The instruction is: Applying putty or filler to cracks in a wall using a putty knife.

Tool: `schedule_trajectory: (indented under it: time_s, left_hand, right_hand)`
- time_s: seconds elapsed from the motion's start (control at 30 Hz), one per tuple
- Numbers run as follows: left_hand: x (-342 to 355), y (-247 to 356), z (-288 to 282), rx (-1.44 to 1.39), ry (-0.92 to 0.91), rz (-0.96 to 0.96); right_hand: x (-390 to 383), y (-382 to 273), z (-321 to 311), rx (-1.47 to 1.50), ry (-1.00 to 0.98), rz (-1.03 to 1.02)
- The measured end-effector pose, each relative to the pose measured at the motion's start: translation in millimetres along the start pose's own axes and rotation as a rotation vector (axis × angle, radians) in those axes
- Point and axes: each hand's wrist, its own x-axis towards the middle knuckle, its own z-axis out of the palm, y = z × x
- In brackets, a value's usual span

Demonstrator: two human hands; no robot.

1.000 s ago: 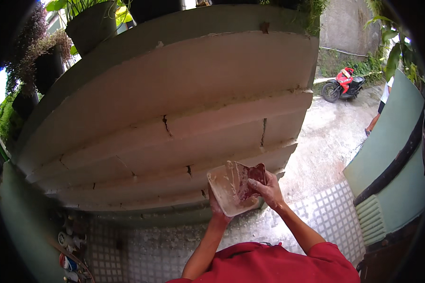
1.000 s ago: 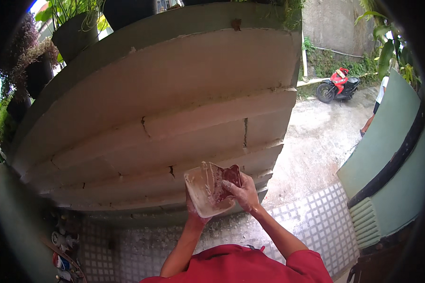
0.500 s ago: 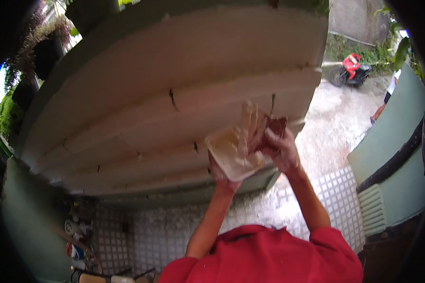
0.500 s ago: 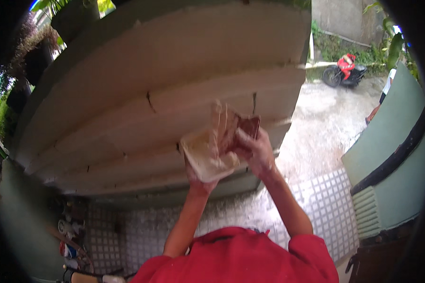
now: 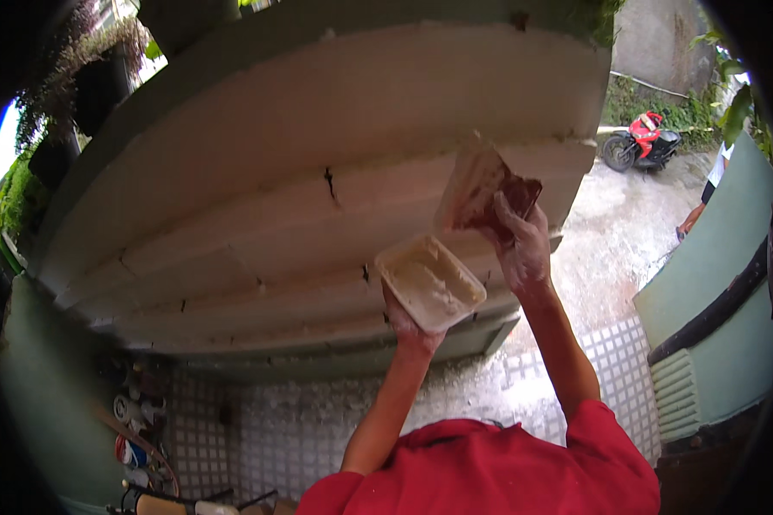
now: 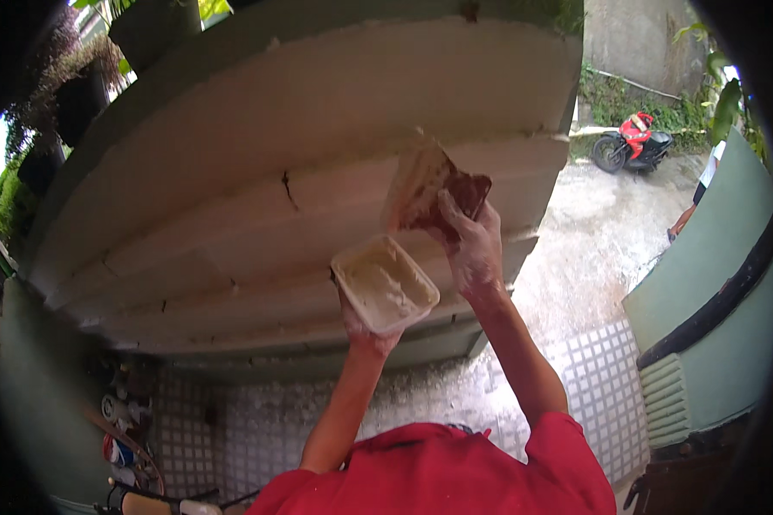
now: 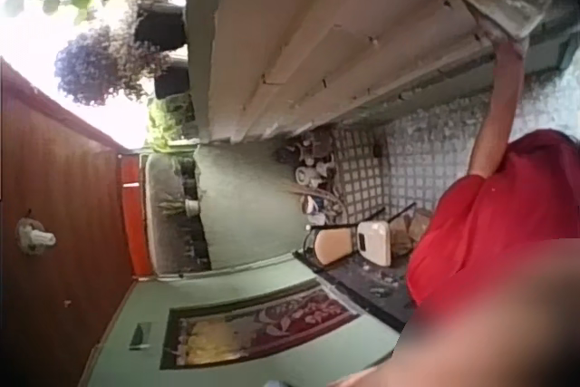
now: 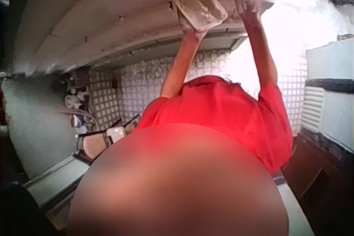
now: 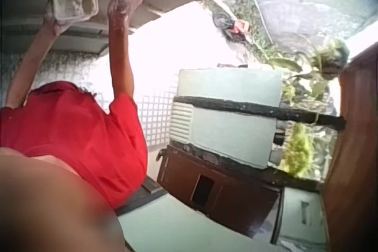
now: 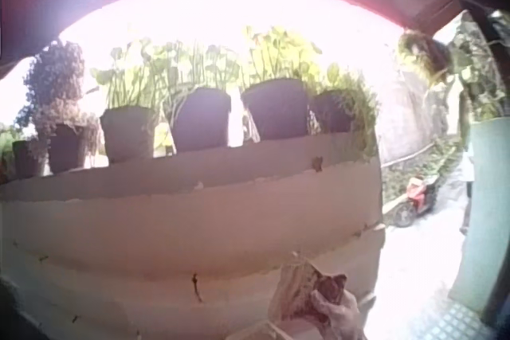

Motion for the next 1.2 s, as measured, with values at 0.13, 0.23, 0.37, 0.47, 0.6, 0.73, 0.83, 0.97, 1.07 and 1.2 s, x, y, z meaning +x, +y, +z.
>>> schedule_trajectory:
  time_s: [0.13,0.23,0.37,0.47,0.6,0.73,0.83,0.97,1.07,1.2]
  left_hand:
    - [-4.4,-2.1,-16.7,0.013,0.092,0.007]
    - [-19.3,6.4,-25.1,0.030,0.125,0.027]
    - [-38.7,18.8,-44.6,-0.028,0.165,0.048]
    - [-53.4,29.4,-56.5,-0.067,0.216,0.072]
    - [-64.7,34.6,-62.1,-0.025,0.205,0.095]
    - [-76.7,45.0,-67.5,-0.057,0.204,0.075]
    - [-78.8,48.5,-70.9,0.026,0.216,0.128]
    - [-77.7,50.5,-76.0,0.005,0.283,0.109]
    - [-81.6,51.5,-83.5,-0.033,0.283,0.096]
    - [-87.6,55.5,-86.5,-0.037,0.235,0.122]
  right_hand:
    - [68.8,-27.4,35.2,-0.599,-0.038,-0.637]
    - [106.2,-37.7,69.7,-0.961,-0.110,-1.082]
    - [146.2,-34.2,92.8,-1.383,-0.132,-1.462]
    - [168.8,-12.6,90.7,-1.449,-0.147,-1.544]
    - [168.6,13.4,64.6,-1.586,-0.207,-1.555]
    - [144.2,18.1,54.9,-1.537,-0.313,-1.455]
    - [137.6,-1.5,78.0,-1.303,-0.323,-1.323]
    - [174.5,-0.4,105.7,-1.364,-0.219,-1.597]
    - [176.0,18.7,101.3,-1.400,-0.222,-1.569]
    - [156.8,36.5,88.3,-1.387,-0.352,-1.529]
